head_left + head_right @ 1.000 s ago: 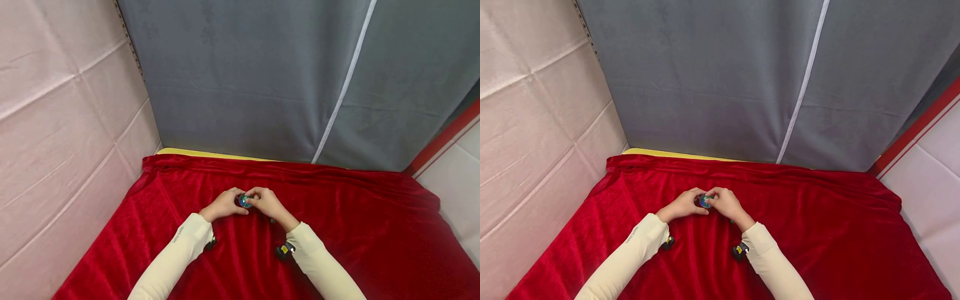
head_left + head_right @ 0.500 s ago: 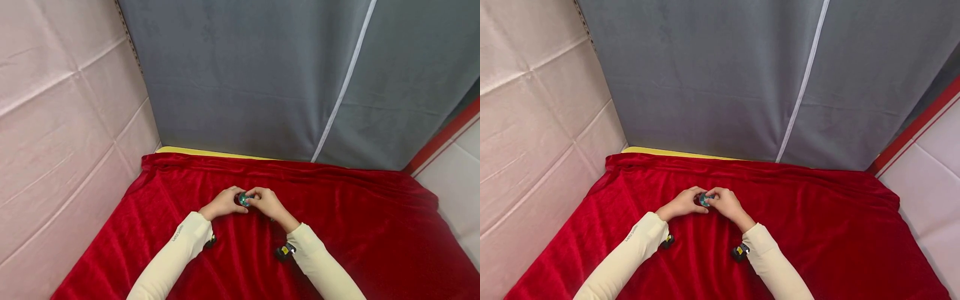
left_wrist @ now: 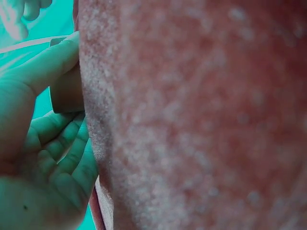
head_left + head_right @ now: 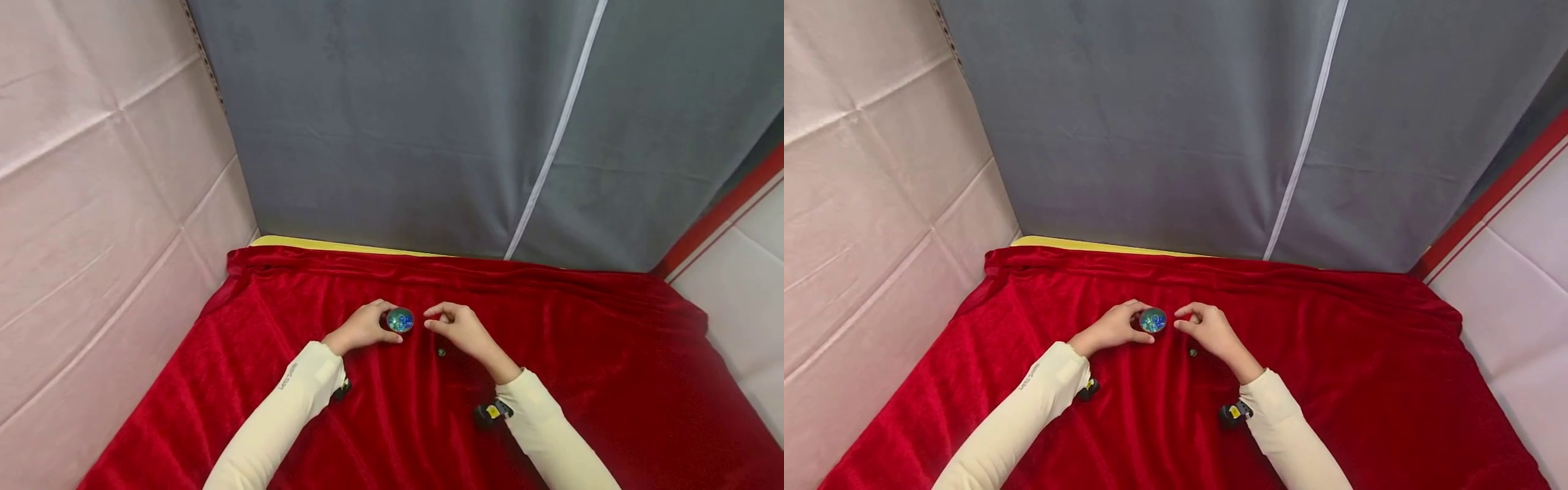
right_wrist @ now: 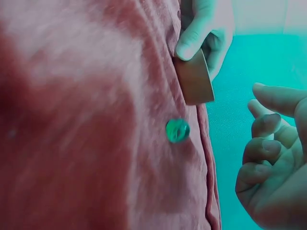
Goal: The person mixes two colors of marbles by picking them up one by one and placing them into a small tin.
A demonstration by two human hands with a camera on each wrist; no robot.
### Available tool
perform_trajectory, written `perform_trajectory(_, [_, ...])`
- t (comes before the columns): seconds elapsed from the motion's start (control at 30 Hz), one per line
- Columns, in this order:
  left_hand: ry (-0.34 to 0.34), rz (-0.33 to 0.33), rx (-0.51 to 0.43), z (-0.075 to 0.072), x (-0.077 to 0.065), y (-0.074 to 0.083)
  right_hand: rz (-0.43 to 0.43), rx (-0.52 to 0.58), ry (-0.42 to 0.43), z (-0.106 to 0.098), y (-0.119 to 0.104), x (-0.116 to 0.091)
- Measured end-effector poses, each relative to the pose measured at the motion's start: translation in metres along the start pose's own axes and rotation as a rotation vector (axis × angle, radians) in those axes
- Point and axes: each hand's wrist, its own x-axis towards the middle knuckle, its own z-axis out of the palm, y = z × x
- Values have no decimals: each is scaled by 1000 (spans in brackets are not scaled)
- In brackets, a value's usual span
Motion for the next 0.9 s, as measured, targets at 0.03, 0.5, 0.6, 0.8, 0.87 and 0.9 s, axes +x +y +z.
perform_trajectory(0.03, [0,-6,-4,0,0,0,0,-7,-1,-2,2,-2])
perform_trajectory(0.5, [-7,-8,-16,-3,-1,-3,47,18,-29,-8,23,-25])
perform_trajectory(0.6, [-8,-5,-11,-2,-1,-4,48,11,-33,-9,26,-27])
perform_trajectory(0.8, [-14,-1,-21,-1,0,-2,70,3,-60,-9,34,-34])
perform_trajectory(0.87, [-12,-4,-22,-1,1,-1,69,-1,-59,-10,37,-36])
perform_trajectory(0.9, [-10,-5,-22,-1,1,-1,70,-4,-57,-10,39,-37])
